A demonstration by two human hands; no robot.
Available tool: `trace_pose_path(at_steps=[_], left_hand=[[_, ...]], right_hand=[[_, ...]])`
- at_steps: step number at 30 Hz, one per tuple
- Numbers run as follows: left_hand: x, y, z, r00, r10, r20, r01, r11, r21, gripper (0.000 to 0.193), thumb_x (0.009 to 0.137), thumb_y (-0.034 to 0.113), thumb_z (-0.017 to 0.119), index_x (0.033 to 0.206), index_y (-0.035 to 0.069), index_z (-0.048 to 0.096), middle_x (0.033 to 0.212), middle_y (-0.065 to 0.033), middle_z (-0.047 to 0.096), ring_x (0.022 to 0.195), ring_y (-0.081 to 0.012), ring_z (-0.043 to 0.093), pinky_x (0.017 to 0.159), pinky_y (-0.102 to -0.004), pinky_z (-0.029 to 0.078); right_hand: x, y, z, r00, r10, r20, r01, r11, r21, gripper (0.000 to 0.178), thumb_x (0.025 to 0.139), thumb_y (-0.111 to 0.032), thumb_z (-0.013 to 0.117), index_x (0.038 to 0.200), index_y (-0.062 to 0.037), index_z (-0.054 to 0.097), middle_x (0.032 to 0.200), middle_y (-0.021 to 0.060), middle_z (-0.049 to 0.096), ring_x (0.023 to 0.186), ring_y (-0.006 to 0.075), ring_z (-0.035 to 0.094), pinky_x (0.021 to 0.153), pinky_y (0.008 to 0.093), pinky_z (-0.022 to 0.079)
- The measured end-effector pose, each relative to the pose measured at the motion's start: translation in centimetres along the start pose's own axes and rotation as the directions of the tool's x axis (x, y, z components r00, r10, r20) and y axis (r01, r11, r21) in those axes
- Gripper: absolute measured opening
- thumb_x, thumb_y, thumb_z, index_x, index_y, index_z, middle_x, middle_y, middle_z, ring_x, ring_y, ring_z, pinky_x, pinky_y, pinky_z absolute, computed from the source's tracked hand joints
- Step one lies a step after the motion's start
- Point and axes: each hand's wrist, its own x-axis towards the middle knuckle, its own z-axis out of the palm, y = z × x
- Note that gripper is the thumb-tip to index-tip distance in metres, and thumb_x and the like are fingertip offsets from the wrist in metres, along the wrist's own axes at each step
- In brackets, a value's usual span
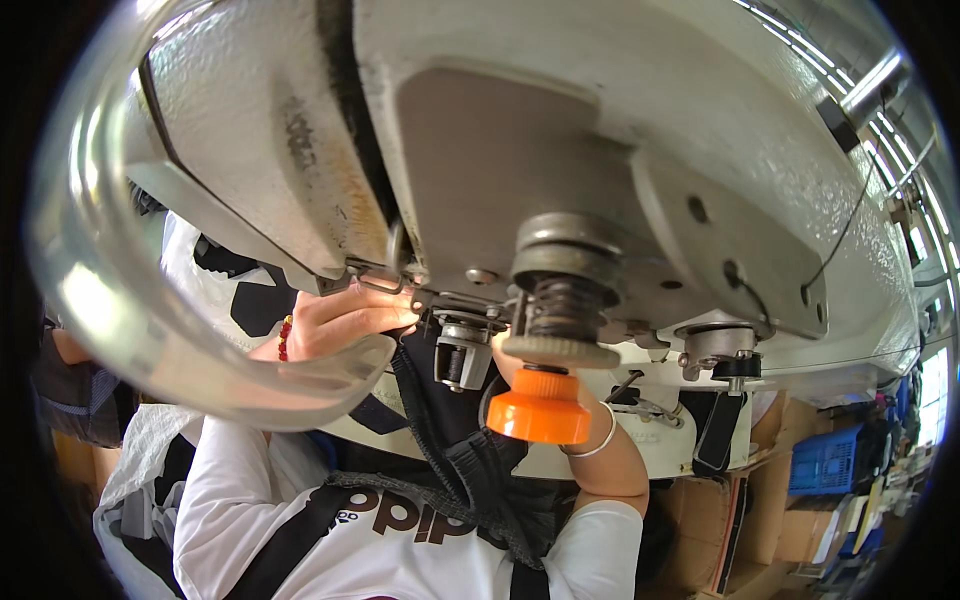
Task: Stitch the upper component of a shoe using an industrial sewing machine.
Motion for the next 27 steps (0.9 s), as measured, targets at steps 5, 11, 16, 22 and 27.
trace_pose_path(at_steps=[5,11,16,22,27], left_hand=[[0.1,-0.1,0.2,0.994,0.097,0.040,-0.100,0.992,0.073,0.012,0.088,0.007,0.077,0.100,0.005,0.076,0.104,-0.0054,0.077,0.088,-0.0131,0.078,0.044,-0.0248,0.038],[0.2,-0.2,0.2,0.985,0.167,0.038,-0.171,0.975,0.143,0.012,0.087,0.007,0.077,0.098,0.005,0.076,0.107,-0.0060,0.076,0.083,-0.0125,0.076,0.043,-0.0242,0.036],[0.2,-0.5,0.3,0.987,0.157,0.021,-0.158,0.978,0.137,0.013,0.085,0.007,0.077,0.098,0.005,0.076,0.105,-0.0059,0.075,0.081,-0.0136,0.075,0.044,-0.0247,0.044],[0.3,-0.7,0.2,0.992,0.118,0.033,-0.120,0.989,0.087,0.015,0.083,0.007,0.077,0.098,0.006,0.076,0.102,-0.0065,0.076,0.085,-0.0179,0.076,0.054,-0.0282,0.053],[0.5,-1.1,-0.3,0.999,0.000,0.050,0.006,0.992,-0.128,0.018,0.082,0.008,0.075,0.099,0.004,0.077,0.099,-0.0106,0.078,0.092,-0.0261,0.078,0.075,-0.0387,0.060]], right_hand=[[-0.9,-1.7,3.0,0.998,-0.006,-0.063,-0.018,0.928,-0.373,0.043,0.107,-0.023,0.055,0.144,-0.0009,0.050,0.142,0.0114,0.055,0.129,0.0206,0.051,0.116,0.0364,0.036],[0.4,-1.1,2.8,0.996,-0.011,0.087,0.051,0.885,-0.462,0.031,0.103,-0.020,0.059,0.128,-0.0019,0.058,0.121,0.0059,0.062,0.106,0.0151,0.059,0.097,0.0320,0.048],[0.4,0.7,1.2,0.999,0.001,0.044,0.012,0.958,-0.285,0.034,0.102,-0.019,0.061,0.130,-0.0018,0.058,0.122,0.0063,0.063,0.107,0.0156,0.060,0.097,0.0323,0.049],[0.3,3.7,-2.8,0.993,0.118,0.006,-0.109,0.899,0.424,0.037,0.100,-0.018,0.064,0.132,-0.0016,0.058,0.124,0.0069,0.064,0.108,0.0162,0.062,0.097,0.0327,0.051],[2.0,6.3,-7.3,0.964,0.262,0.046,-0.086,0.145,0.986,0.040,0.098,-0.017,0.066,0.134,-0.0015,0.057,0.126,0.0074,0.065,0.109,0.0167,0.064,0.097,0.0330,0.053]])
